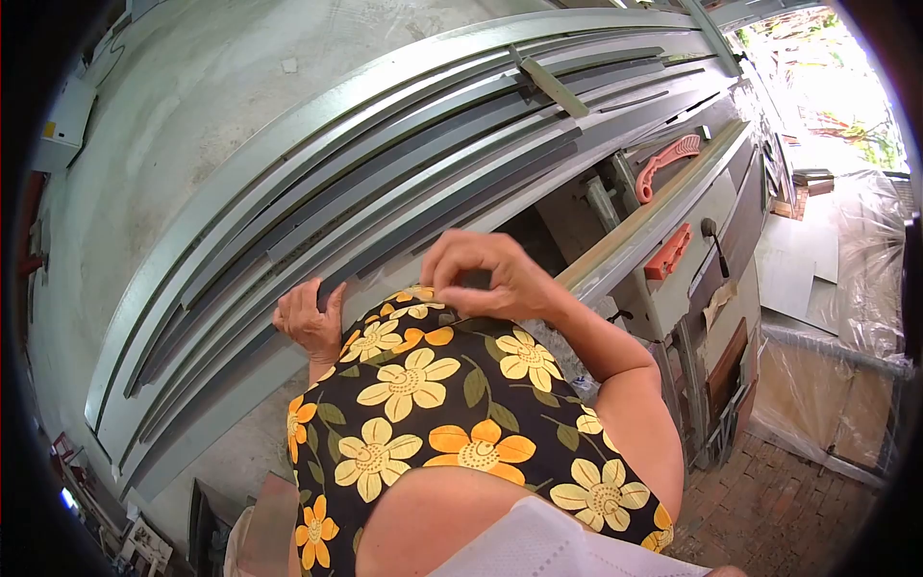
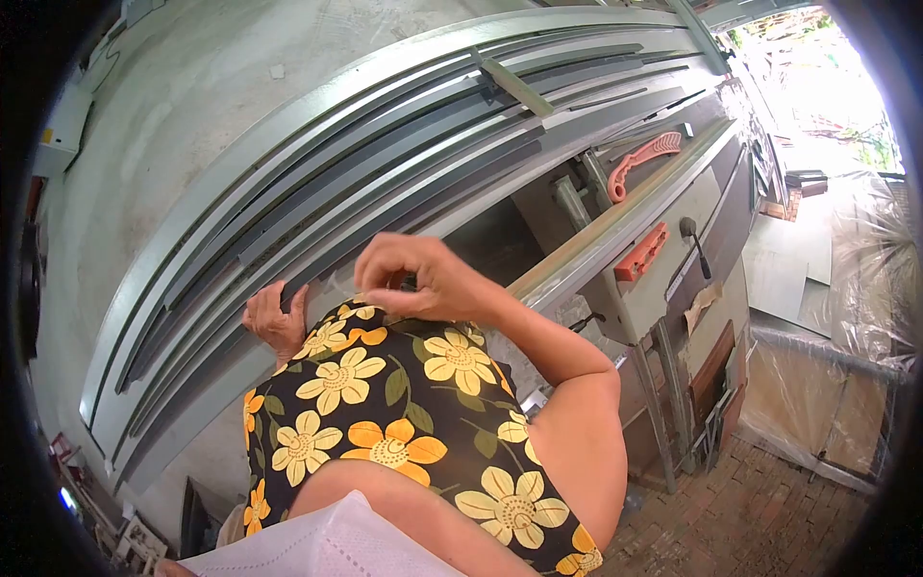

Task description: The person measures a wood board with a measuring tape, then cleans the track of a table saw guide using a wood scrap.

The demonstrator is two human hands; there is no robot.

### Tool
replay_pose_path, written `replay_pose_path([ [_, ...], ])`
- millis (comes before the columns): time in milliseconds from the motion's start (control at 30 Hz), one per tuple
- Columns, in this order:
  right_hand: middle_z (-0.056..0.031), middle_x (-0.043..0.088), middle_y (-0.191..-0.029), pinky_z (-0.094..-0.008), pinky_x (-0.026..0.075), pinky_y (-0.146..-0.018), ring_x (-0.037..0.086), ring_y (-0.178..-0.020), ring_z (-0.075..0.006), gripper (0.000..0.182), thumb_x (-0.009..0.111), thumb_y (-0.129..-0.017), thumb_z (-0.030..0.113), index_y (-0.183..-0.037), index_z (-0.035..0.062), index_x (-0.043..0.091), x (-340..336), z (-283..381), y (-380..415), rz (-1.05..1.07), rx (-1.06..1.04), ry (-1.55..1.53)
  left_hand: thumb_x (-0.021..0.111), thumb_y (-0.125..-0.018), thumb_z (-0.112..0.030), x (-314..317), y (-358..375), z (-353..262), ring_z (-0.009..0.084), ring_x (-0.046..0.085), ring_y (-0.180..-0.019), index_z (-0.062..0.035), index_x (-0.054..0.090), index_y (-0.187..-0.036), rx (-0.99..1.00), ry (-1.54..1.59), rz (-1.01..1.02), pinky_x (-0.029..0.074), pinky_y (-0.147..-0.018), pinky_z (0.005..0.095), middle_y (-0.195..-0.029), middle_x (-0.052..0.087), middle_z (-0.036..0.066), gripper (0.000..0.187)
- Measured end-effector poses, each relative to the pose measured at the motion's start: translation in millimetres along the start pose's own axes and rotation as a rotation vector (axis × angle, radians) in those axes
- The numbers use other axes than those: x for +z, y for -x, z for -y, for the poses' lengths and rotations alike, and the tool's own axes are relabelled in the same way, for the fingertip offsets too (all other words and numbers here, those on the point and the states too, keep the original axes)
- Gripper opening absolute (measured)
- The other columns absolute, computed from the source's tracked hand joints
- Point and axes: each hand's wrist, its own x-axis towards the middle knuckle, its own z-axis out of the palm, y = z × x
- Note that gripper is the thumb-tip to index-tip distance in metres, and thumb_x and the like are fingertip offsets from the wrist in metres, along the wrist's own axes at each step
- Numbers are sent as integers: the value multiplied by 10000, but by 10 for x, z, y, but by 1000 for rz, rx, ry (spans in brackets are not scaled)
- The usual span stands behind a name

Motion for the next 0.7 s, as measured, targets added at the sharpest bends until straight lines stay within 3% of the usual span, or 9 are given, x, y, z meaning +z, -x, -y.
replay_pose_path([
  [67, -128, 661, -1048, -206, 496, -696, 606, -792, -69, 39, 647, -835, -6, -829, 22, 622, -131, 31, 2, -100, 42, -99, 809, -704, -386, -6, -3, -17, 225, 588, -918, -141, 675, -963, -9, 12, 2, 341, -866, 390, -905, 664, 11, 381],
  [167, -127, 677, -971, -210, 537, -726, 644, -766, -105, 56, 628, -875, -3, -915, 26, 600, -487, -52, 24, -369, 14, -273, 810, -703, -385, 9, 0, -12, 229, 588, -917, -139, 676, -965, -11, 24, 1, 340, -867, 390, -910, 665, 13, 383],
  [367, -42, 649, -827, -208, 519, -679, 627, -724, -96, 145, 677, -854, -1, -985, 6, 615, -1105, -130, 460, -849, -27, -8, 821, -694, -364, 4, -11, -26, 236, 591, -918, -139, 677, -965, -13, 30, 1, 339, -868, 387, -912, 666, 19, 381],
  [467, -37, 644, -858, -203, 491, -656, 587, -707, -74, 153, 681, -872, 54, -1009, 10, 630, -1313, -223, 738, -960, 3, 124, 821, -694, -363, -1, -14, -29, 237, 594, -915, -136, 676, -964, -27, 39, 8, 341, -873, 389, -909, 666, 21, 381],
  [567, -16, 635, -807, -195, 461, -616, 558, -670, -60, 121, 695, -865, 85, -951, 10, 655, -1451, -427, 984, -1089, 188, 312, 819, -697, -363, 19, -6, -8, 239, 598, -907, -134, 675, -964, -19, 32, 2, 344, -877, 393, -909, 667, 22, 380],
  [700, 1, 622, -695, -224, 432, -552, 545, -610, -63, 154, 740, -824, 136, -806, 3, 663, -1514, -705, 1162, -1085, 375, 475, 821, -696, -354, 9, -9, -15, 239, 601, -900, -133, 675, -964, -19, 25, 10, 350, -875, 396, -902, 668, 21, 377],
])
